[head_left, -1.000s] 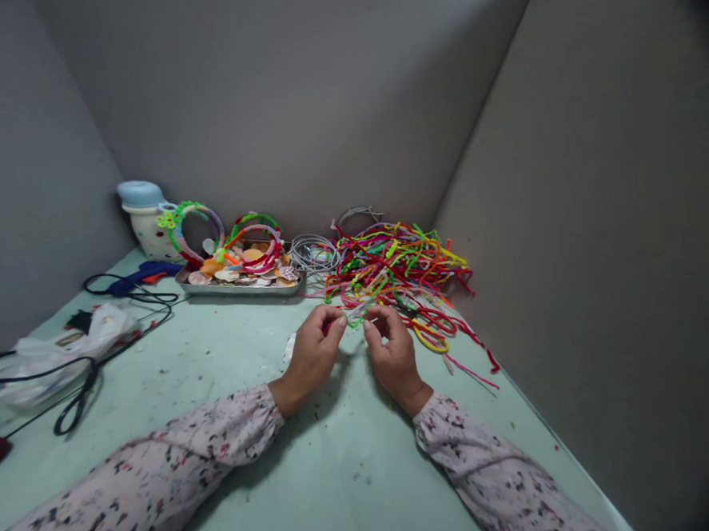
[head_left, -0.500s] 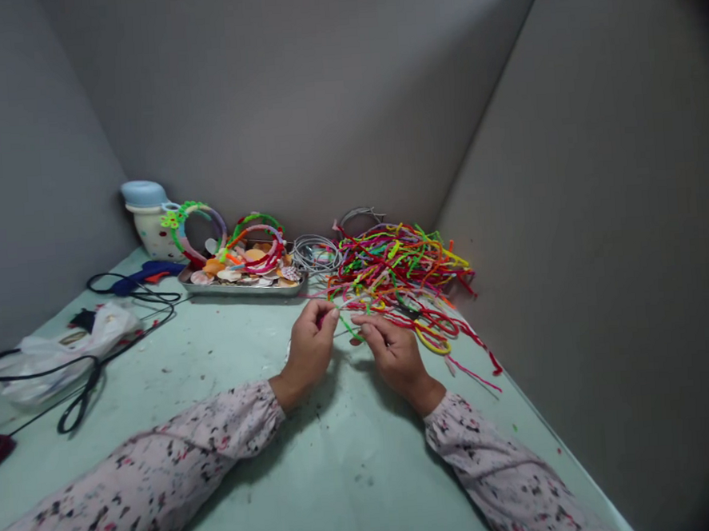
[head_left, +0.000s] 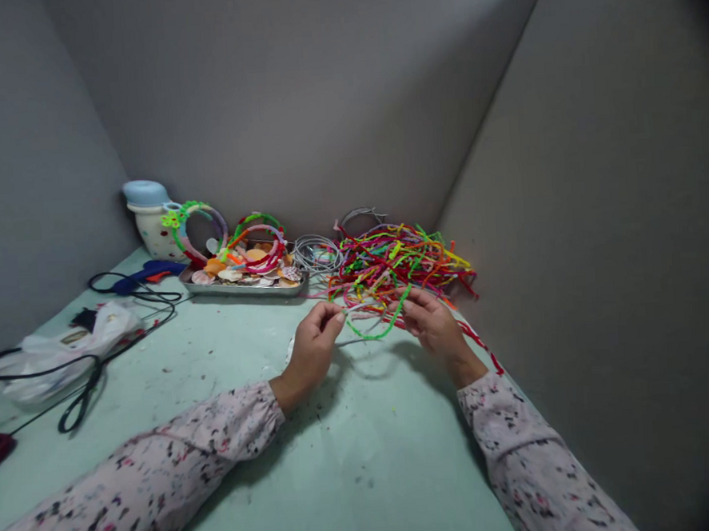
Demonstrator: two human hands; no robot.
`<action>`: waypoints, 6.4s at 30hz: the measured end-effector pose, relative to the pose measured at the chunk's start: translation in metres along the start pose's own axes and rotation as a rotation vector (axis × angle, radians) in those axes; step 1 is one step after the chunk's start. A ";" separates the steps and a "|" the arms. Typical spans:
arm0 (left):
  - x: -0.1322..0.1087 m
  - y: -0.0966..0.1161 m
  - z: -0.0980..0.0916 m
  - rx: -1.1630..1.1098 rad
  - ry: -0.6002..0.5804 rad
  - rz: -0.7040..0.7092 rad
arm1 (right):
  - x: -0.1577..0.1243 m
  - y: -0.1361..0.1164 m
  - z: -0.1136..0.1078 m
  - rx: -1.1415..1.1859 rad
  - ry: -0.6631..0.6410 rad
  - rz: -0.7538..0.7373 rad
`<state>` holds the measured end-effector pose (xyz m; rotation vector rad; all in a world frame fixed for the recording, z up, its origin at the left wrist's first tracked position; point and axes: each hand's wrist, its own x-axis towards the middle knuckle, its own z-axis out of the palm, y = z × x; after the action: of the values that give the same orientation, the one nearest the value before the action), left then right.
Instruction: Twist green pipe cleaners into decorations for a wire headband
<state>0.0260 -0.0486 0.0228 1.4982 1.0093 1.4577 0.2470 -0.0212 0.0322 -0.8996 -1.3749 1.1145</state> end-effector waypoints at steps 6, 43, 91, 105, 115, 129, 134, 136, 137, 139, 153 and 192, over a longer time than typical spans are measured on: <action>-0.002 0.003 0.001 -0.029 -0.065 -0.016 | -0.006 0.019 0.015 -0.209 0.117 -0.220; 0.008 0.005 -0.002 0.039 -0.293 -0.068 | -0.019 0.015 0.031 -0.807 0.192 -0.765; -0.001 0.007 -0.001 0.412 -0.107 0.328 | -0.020 0.014 0.040 -0.778 0.208 -0.785; -0.001 0.007 -0.001 0.395 -0.149 0.350 | -0.024 0.009 0.041 -0.787 0.176 -0.859; -0.004 0.012 -0.001 0.396 -0.166 0.306 | -0.024 0.009 0.041 -0.796 0.147 -0.794; -0.005 0.014 0.000 0.362 -0.168 0.247 | -0.024 0.011 0.039 -0.821 0.117 -0.811; -0.005 0.017 0.001 0.325 -0.169 0.151 | -0.024 0.013 0.039 -0.815 0.146 -0.866; -0.005 0.018 0.002 0.299 -0.170 0.117 | -0.024 0.013 0.040 -0.812 0.140 -0.853; -0.005 0.018 0.002 0.285 -0.168 0.103 | -0.024 0.012 0.040 -0.809 0.133 -0.841; -0.005 0.018 0.003 0.255 -0.166 0.078 | -0.024 0.012 0.040 -0.796 0.115 -0.820; 0.000 0.018 0.005 0.224 -0.172 0.012 | -0.022 0.015 0.040 -0.812 0.147 -0.815; -0.002 0.018 0.004 0.142 -0.175 -0.035 | -0.022 0.017 0.041 -0.807 0.134 -0.884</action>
<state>0.0301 -0.0573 0.0388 1.6694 1.0442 1.2284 0.2077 -0.0432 0.0116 -0.7340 -1.8549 -0.1990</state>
